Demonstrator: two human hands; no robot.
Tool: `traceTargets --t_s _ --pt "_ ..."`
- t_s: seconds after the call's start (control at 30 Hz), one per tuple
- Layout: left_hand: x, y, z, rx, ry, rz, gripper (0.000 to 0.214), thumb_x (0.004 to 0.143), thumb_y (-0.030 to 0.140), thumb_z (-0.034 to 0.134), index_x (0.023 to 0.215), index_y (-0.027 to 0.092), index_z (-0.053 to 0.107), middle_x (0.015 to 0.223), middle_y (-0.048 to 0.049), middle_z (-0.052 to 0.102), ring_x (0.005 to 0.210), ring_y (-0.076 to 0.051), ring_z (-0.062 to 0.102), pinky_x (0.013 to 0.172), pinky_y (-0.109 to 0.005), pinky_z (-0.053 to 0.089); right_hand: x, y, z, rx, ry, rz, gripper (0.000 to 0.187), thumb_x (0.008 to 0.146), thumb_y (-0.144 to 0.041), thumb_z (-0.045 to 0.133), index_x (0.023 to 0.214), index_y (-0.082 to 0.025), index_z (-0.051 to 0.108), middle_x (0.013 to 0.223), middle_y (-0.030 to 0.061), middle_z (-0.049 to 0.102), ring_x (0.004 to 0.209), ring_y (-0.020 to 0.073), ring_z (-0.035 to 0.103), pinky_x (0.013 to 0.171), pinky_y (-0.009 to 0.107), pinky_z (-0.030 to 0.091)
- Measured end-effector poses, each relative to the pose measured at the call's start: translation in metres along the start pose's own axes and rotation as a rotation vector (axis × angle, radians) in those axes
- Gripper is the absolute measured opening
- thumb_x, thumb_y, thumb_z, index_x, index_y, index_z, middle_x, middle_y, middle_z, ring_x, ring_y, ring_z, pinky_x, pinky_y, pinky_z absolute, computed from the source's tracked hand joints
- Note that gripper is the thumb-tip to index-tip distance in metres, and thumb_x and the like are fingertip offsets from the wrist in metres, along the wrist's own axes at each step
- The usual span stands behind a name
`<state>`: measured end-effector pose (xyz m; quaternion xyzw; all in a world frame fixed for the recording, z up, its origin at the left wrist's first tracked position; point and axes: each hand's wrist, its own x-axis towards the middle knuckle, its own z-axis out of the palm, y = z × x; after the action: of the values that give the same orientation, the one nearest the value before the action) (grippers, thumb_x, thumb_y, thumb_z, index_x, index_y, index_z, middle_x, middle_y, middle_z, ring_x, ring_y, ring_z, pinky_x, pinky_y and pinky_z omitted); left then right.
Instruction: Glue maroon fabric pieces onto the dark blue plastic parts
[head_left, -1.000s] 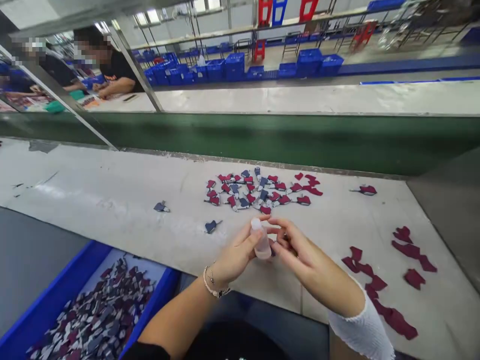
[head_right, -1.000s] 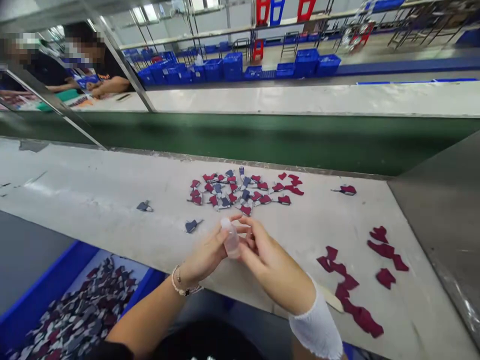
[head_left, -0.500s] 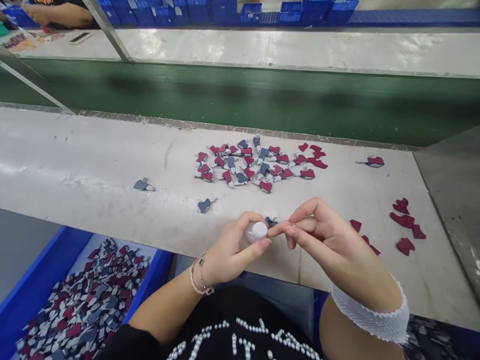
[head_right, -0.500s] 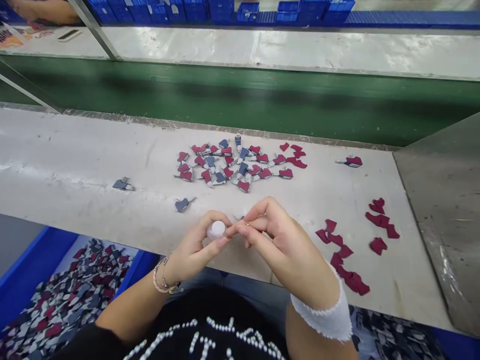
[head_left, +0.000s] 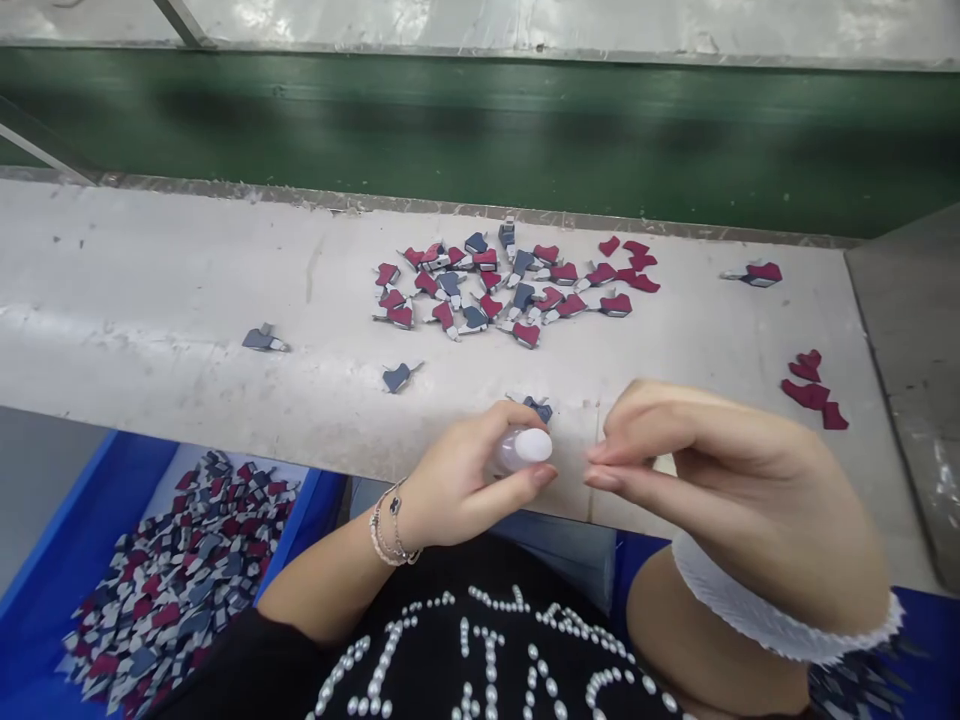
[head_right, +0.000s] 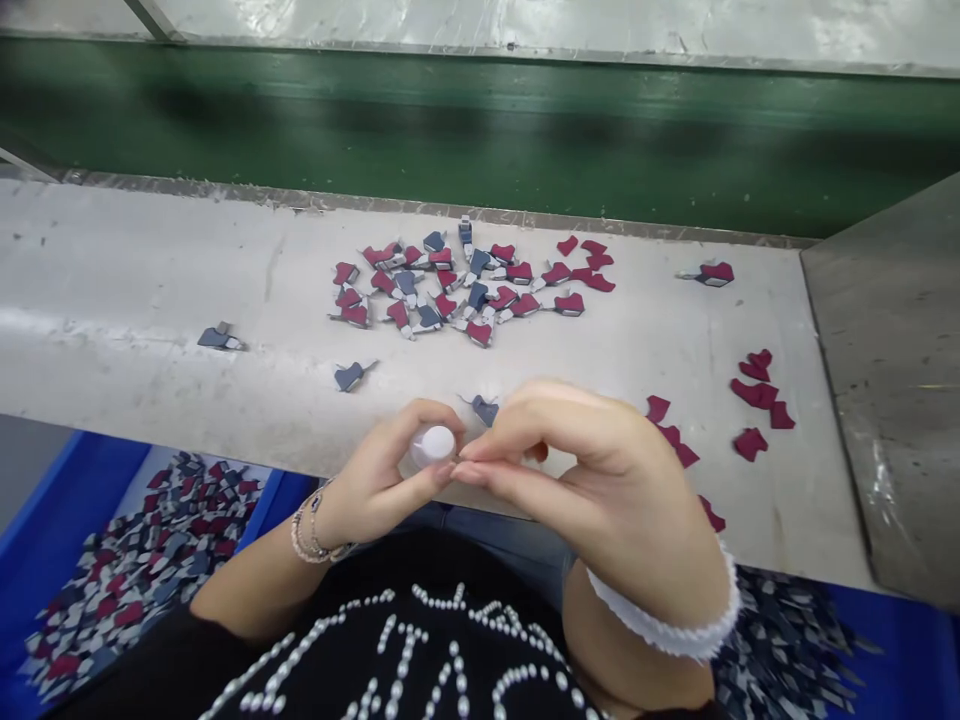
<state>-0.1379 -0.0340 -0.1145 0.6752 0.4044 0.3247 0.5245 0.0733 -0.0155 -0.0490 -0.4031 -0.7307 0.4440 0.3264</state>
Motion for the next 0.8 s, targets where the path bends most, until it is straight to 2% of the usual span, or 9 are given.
traceTargets --t_s 0.13,0.33,0.5,0.63,0.8 --pt "0.000 0.005 0.001 0.036 -0.011 0.000 0.026 0.094 0.039 0.058 0.111 0.020 0.054 0.096 -0.0031 0.067 0.080 -0.015 0.062 0.072 -0.027 0.047 -0.002 -0.002 0.003 0.003 0.000 0.045 0.014 0.091 -0.021 0.068 0.097 -0.033 0.068 0.089 -0.0086 0.069 0.081 0.0070 0.067 0.068 0.016 0.056" --pt "-0.002 0.009 0.002 0.081 -0.011 0.012 0.029 0.093 0.042 0.059 0.110 0.020 0.055 0.092 -0.0017 0.068 0.075 -0.014 0.062 0.067 -0.026 0.046 -0.004 -0.007 0.003 -0.116 0.018 0.069 0.002 0.092 -0.029 0.067 0.091 -0.031 0.067 0.089 -0.0078 0.069 0.084 0.0071 0.067 0.070 0.017 0.056" --pt "-0.001 0.011 0.002 0.113 -0.037 0.012 0.029 0.094 0.044 0.058 0.109 0.019 0.056 0.095 -0.0030 0.070 0.079 -0.015 0.065 0.069 -0.026 0.047 -0.006 -0.007 0.000 -0.208 -0.016 0.046 0.007 0.093 -0.035 0.065 0.091 -0.029 0.067 0.087 -0.0065 0.069 0.080 0.0071 0.067 0.063 0.018 0.054" --pt "-0.001 0.010 0.003 0.130 -0.033 -0.041 0.032 0.093 0.048 0.058 0.107 0.020 0.057 0.086 -0.0008 0.070 0.069 -0.013 0.063 0.061 -0.024 0.045 -0.004 -0.006 0.002 -0.307 -0.023 0.008 0.014 0.096 -0.034 0.061 0.088 -0.024 0.066 0.086 -0.0045 0.069 0.077 0.0068 0.065 0.062 0.018 0.051" --pt "-0.002 0.007 0.011 0.139 0.010 -0.036 0.030 0.089 0.047 0.061 0.099 0.019 0.058 0.074 0.0022 0.067 0.057 -0.010 0.059 0.052 -0.021 0.042 -0.003 -0.009 0.002 -0.289 -0.054 -0.007 0.012 0.094 -0.027 0.063 0.084 -0.022 0.063 0.082 -0.0061 0.067 0.072 0.0037 0.062 0.060 0.016 0.048"
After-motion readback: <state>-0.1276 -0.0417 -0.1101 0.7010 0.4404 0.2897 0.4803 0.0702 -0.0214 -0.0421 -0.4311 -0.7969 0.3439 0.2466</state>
